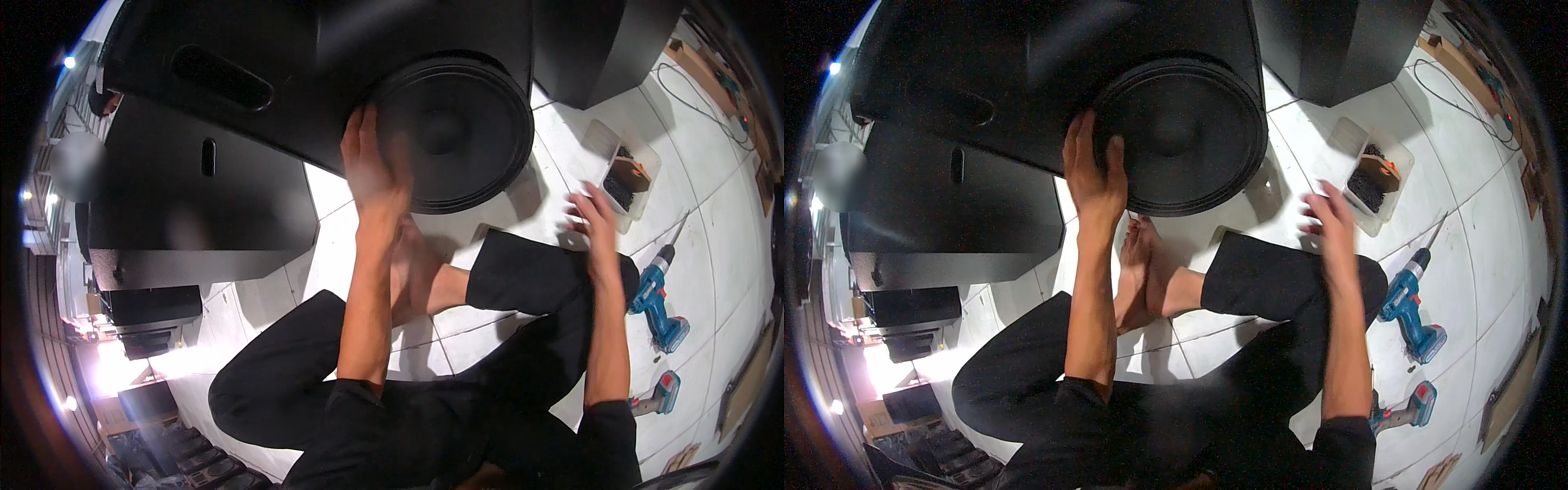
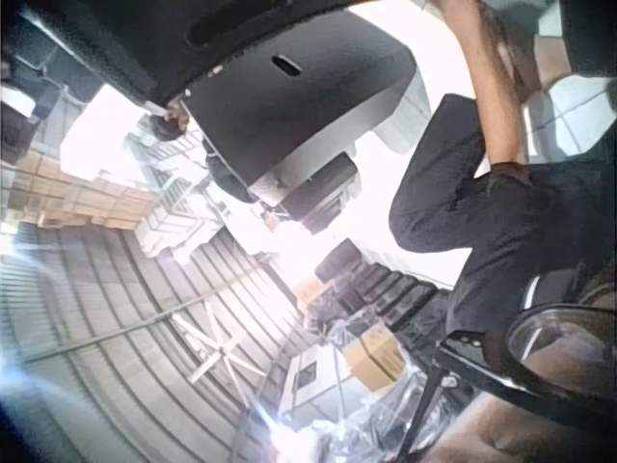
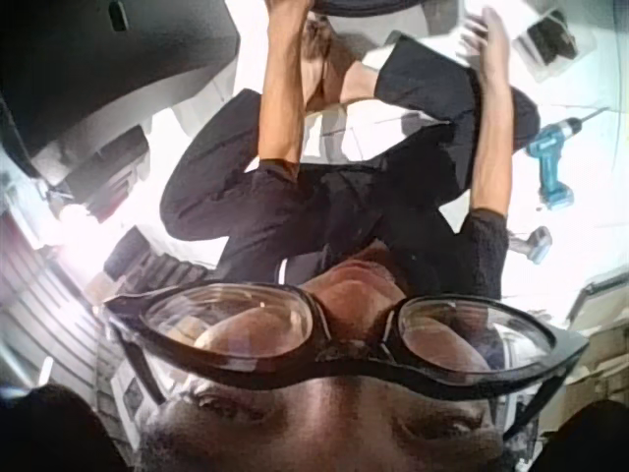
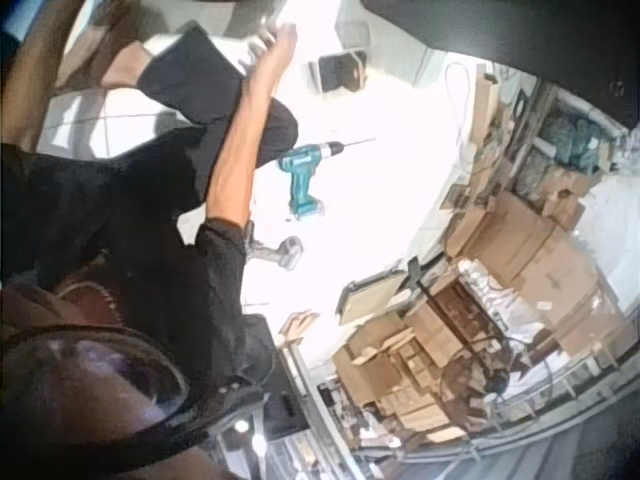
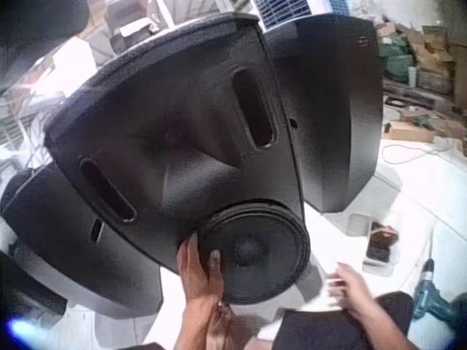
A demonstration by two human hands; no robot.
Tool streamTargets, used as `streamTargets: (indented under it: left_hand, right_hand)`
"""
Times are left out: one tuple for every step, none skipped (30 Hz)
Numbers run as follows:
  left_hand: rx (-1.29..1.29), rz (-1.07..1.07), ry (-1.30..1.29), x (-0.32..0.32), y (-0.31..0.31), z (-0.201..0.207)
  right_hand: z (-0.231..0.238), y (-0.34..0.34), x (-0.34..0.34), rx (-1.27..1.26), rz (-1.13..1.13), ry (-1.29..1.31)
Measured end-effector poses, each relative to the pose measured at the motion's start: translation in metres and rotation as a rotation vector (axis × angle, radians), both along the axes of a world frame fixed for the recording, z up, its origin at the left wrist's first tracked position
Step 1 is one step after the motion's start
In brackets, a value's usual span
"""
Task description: The person installs a speaker into a large black speaker enclosure. They position the speaker, then use a cordless drill to secure it with multiple screws. The person works on the floor in a workshop environment.
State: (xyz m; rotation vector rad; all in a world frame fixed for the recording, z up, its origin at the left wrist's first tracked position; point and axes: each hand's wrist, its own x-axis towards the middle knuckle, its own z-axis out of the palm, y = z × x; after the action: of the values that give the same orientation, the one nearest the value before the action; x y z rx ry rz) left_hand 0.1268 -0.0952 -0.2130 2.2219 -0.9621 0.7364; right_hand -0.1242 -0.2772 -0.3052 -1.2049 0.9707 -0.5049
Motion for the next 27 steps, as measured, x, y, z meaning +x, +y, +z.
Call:
streamTargets:
  left_hand:
    - [-0.040,0.033,0.072,0.000,-0.016,-0.005]
    - [-0.075,0.074,0.136,0.002,-0.026,-0.007]
    - [-0.078,0.089,0.168,0.006,-0.029,-0.009]
    - [-0.077,0.113,0.193,0.014,-0.029,-0.008]
    - [-0.079,0.135,0.221,0.020,-0.029,-0.007]
    - [-0.086,0.135,0.208,0.022,-0.031,-0.007]
    - [-0.095,0.133,0.196,0.020,-0.032,-0.006]
    - [-0.101,0.136,0.183,0.016,-0.033,-0.005]
    - [-0.141,0.128,0.158,0.011,-0.031,-0.004]
    - [-0.182,0.116,0.134,0.004,-0.029,-0.004]
    - [-0.220,0.100,0.114,-0.003,-0.028,-0.007]
    - [-0.249,0.120,0.181,-0.010,-0.027,-0.013]
    - [-0.318,0.094,0.214,-0.016,-0.024,-0.018]
    - [-0.385,0.076,0.237,-0.021,-0.019,-0.021]
    - [-0.456,0.057,0.261,-0.025,-0.014,-0.024]
    - [-0.492,0.067,0.280,-0.025,-0.008,-0.029]
    - [-0.532,0.079,0.295,-0.026,-0.002,-0.034]
    - [-0.633,0.097,0.371,-0.031,-0.003,-0.036]
    - [-0.517,0.112,0.299,-0.031,0.000,-0.035]
    - [-0.535,0.078,0.275,-0.033,0.004,-0.034]
    - [-0.550,0.038,0.256,-0.035,0.005,-0.037]
    - [-0.724,0.090,0.320,-0.044,-0.001,-0.039]
    - [-0.894,0.151,0.376,-0.060,-0.011,-0.038]
    - [-0.906,0.135,0.366,-0.065,-0.008,-0.040]
    - [-0.922,0.108,0.369,-0.073,-0.008,-0.042]
    - [-0.780,0.005,0.307,-0.072,0.003,-0.045]
    - [-0.648,-0.107,0.290,-0.065,0.017,-0.042]
  right_hand:
    - [-0.015,-0.003,0.024,0.176,-0.014,-0.037]
    - [-0.037,-0.006,0.046,0.313,-0.005,-0.048]
    - [-0.058,-0.006,0.065,0.454,0.011,-0.058]
    - [-0.066,-0.004,0.082,0.539,0.098,-0.072]
    - [-0.074,-0.002,0.097,0.622,0.181,-0.083]
    - [-0.073,0.005,0.110,0.656,0.245,-0.037]
    - [-0.070,0.016,0.116,0.697,0.210,-0.137]
    - [-0.068,0.020,0.116,0.710,0.209,-0.190]
    - [-0.071,0.024,0.118,0.727,0.214,-0.245]
    - [-0.079,0.023,0.119,0.762,0.228,-0.282]
    - [-0.092,0.020,0.117,0.800,0.233,-0.317]
    - [-0.098,0.018,0.115,0.831,0.227,-0.347]
    - [-0.102,0.017,0.112,0.832,0.196,-0.355]
    - [-0.098,0.019,0.114,0.838,0.174,-0.367]
    - [-0.094,0.019,0.116,0.840,0.153,-0.378]
    - [-0.090,0.017,0.116,0.862,0.167,-0.385]
    - [-0.088,0.017,0.117,0.869,0.164,-0.383]
    - [-0.087,0.016,0.116,0.874,0.153,-0.382]
    - [-0.088,0.016,0.115,0.879,0.141,-0.380]
    - [-0.089,0.017,0.115,0.811,0.206,-0.402]
    - [-0.096,0.018,0.113,0.837,0.189,-0.435]
    - [-0.103,0.020,0.109,0.863,0.170,-0.467]
    - [-0.101,0.026,0.109,0.894,0.159,-0.500]
    - [-0.095,0.030,0.103,0.868,0.096,-0.489]
    - [-0.101,0.029,0.098,0.891,0.046,-0.476]
    - [-0.113,0.028,0.093,0.914,-0.005,-0.461]
    - [-0.120,0.029,0.090,0.946,-0.041,-0.453]
